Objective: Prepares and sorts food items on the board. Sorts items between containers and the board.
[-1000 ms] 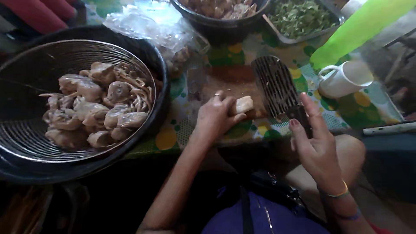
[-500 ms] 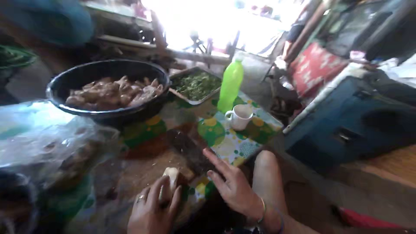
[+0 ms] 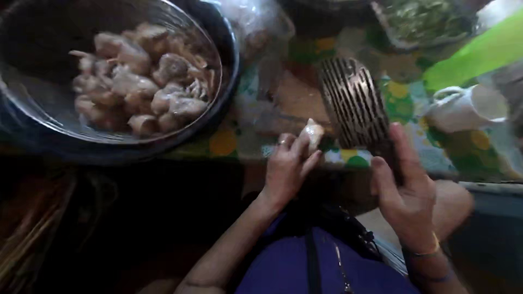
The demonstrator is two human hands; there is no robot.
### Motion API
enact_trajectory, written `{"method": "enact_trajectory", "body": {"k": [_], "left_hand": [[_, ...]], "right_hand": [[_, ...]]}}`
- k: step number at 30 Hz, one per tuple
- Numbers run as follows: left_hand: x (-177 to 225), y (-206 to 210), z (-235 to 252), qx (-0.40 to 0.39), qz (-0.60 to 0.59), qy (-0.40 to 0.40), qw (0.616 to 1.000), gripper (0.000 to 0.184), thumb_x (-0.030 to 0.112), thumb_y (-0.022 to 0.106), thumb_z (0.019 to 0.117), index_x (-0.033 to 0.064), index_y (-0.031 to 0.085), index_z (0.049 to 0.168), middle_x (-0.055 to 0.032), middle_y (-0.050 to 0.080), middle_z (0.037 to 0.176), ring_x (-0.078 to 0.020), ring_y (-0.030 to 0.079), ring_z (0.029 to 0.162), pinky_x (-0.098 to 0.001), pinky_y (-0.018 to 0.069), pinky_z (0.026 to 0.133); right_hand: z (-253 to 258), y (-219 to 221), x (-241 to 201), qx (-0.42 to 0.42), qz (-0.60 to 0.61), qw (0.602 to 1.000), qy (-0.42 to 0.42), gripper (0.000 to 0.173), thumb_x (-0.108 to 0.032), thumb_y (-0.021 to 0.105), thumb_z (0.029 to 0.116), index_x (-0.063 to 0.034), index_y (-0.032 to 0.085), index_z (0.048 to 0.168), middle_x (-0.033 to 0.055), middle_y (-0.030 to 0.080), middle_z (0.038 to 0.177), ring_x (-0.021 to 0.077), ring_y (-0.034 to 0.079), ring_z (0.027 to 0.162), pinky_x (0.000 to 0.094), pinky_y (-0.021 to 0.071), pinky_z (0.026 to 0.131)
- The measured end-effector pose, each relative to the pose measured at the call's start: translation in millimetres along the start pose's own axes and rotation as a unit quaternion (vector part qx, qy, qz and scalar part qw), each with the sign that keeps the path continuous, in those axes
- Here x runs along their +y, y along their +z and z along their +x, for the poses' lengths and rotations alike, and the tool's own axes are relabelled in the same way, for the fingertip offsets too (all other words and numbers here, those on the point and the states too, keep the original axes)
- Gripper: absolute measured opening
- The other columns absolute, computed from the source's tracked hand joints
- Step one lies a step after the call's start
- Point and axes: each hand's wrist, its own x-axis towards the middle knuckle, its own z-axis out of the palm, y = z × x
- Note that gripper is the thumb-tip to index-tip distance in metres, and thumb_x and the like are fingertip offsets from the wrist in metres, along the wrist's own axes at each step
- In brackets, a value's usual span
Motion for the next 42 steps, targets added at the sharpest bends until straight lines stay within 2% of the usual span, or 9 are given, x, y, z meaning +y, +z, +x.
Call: {"method": "enact_trajectory", "body": {"k": [2, 4, 10, 15, 20, 27, 31, 35, 42], "left_hand": [[-0.9, -0.6, -0.6, -0.006, 0.002, 0.002, 1.0, 0.035, 0.026, 0.077, 0.0914, 0.002, 0.074, 0.117, -0.0187, 0.068, 0.106, -0.029, 0.07, 0.091, -0.041, 0.061, 0.077], [0.3, -2.1, 0.8, -0.012, 0.009, 0.001, 1.0, 0.035, 0.026, 0.077, 0.0915, 0.0025, 0.074, 0.117, -0.0183, 0.068, 0.106, -0.0288, 0.07, 0.091, -0.041, 0.0609, 0.076], [4.8, 1.3, 0.2, -0.005, 0.012, -0.031, 0.999, 0.036, 0.029, 0.077, 0.0917, 0.0049, 0.074, 0.118, -0.0156, 0.067, 0.104, -0.0246, 0.069, 0.086, -0.0367, 0.0605, 0.072], [3.6, 1.3, 2.4, -0.004, 0.015, -0.025, 1.0, 0.036, 0.028, 0.077, 0.0913, 0.0026, 0.074, 0.116, -0.0179, 0.067, 0.104, -0.0272, 0.069, 0.085, -0.0387, 0.0599, 0.069], [4.4, -8.2, 16.8, -0.055, 0.039, 0.013, 0.998, 0.029, 0.022, 0.078, 0.0906, 0.0054, 0.074, 0.115, -0.0178, 0.068, 0.107, -0.032, 0.069, 0.095, -0.0415, 0.0597, 0.078], [-9.4, -12.4, 72.9, -0.175, 0.029, 0.138, 0.974, 0.015, 0.012, 0.073, 0.0939, 0.0047, 0.075, 0.106, -0.0171, 0.07, 0.113, -0.0342, 0.067, 0.108, -0.0427, 0.0574, 0.092], [-11.9, -13.6, 79.7, -0.201, 0.012, 0.108, 0.974, 0.014, 0.015, 0.074, 0.0933, 0.006, 0.073, 0.104, -0.0166, 0.067, 0.115, -0.0309, 0.068, 0.105, -0.0428, 0.0583, 0.09], [-11.6, -13.6, 76.8, -0.178, 0.01, 0.114, 0.977, 0.015, 0.017, 0.075, 0.0937, 0.0044, 0.073, 0.103, -0.0166, 0.067, 0.111, -0.0297, 0.068, 0.1, -0.0425, 0.0585, 0.087], [-4.8, -0.1, 78.4, -0.083, 0.032, 0.021, 0.996, 0.025, 0.024, 0.075, 0.0941, 0.0001, 0.07, 0.098, -0.0195, 0.065, 0.098, -0.0349, 0.067, 0.092, -0.0473, 0.0572, 0.079]], "right_hand": [[3.0, 4.4, 0.1, -0.034, -0.077, 0.996, -0.028, 0.045, -0.017, 0.055, 0.1054, 0.0001, 0.054, 0.146, 0.0199, 0.069, 0.121, 0.0111, 0.069, 0.092, 0.0231, 0.0561, 0.079], [8.4, 6.6, -0.9, -0.047, -0.106, 0.992, -0.045, 0.043, -0.016, 0.055, 0.1039, -0.0013, 0.058, 0.144, 0.0211, 0.071, 0.111, 0.0176, 0.069, 0.084, 0.0288, 0.0556, 0.072], [12.7, -31.2, -25.1, 0.062, -0.017, 0.998, -0.028, 0.042, -0.032, 0.051, 0.1075, -0.0157, 0.043, 0.146, -0.0055, 0.064, 0.094, -0.0008, 0.059, 0.067, 0.0201, 0.0537, 0.059], [19.1, 19.7, 3.6, -0.091, -0.164, 0.981, -0.043, 0.046, -0.017, 0.055, 0.1026, -0.0063, 0.056, 0.147, 0.0182, 0.071, 0.092, 0.0253, 0.066, 0.067, 0.0392, 0.0534, 0.058], [34.0, 4.8, 18.1, -0.125, -0.06, 0.989, 0.046, 0.049, -0.018, 0.051, 0.1058, -0.0119, 0.047, 0.154, 0.0116, 0.071, 0.102, 0.0081, 0.058, 0.059, 0.0267, 0.0522, 0.054], [39.0, -11.6, 12.4, -0.033, -0.073, 0.996, 0.032, 0.047, -0.016, 0.053, 0.1058, -0.009, 0.049, 0.152, 0.013, 0.071, 0.117, 0.0067, 0.061, 0.066, 0.0258, 0.0527, 0.058], [33.8, -32.8, -10.7, 0.084, -0.057, 0.995, -0.016, 0.052, -0.023, 0.049, 0.1078, -0.0038, 0.034, 0.154, 0.0013, 0.064, 0.097, 0.0015, 0.059, 0.068, 0.0229, 0.0543, 0.059], [29.2, 6.9, 8.3, -0.066, -0.195, 0.978, 0.013, 0.052, -0.017, 0.054, 0.104, -0.0105, 0.046, 0.155, 0.0177, 0.069, 0.085, 0.0276, 0.062, 0.061, 0.0446, 0.0516, 0.055], [53.9, -5.5, 10.5, -0.094, -0.247, 0.964, 0.035, 0.052, -0.023, 0.053, 0.106, -0.0191, 0.045, 0.157, 0.0217, 0.07, 0.098, 0.0384, 0.067, 0.073, 0.0556, 0.0522, 0.061]]}}
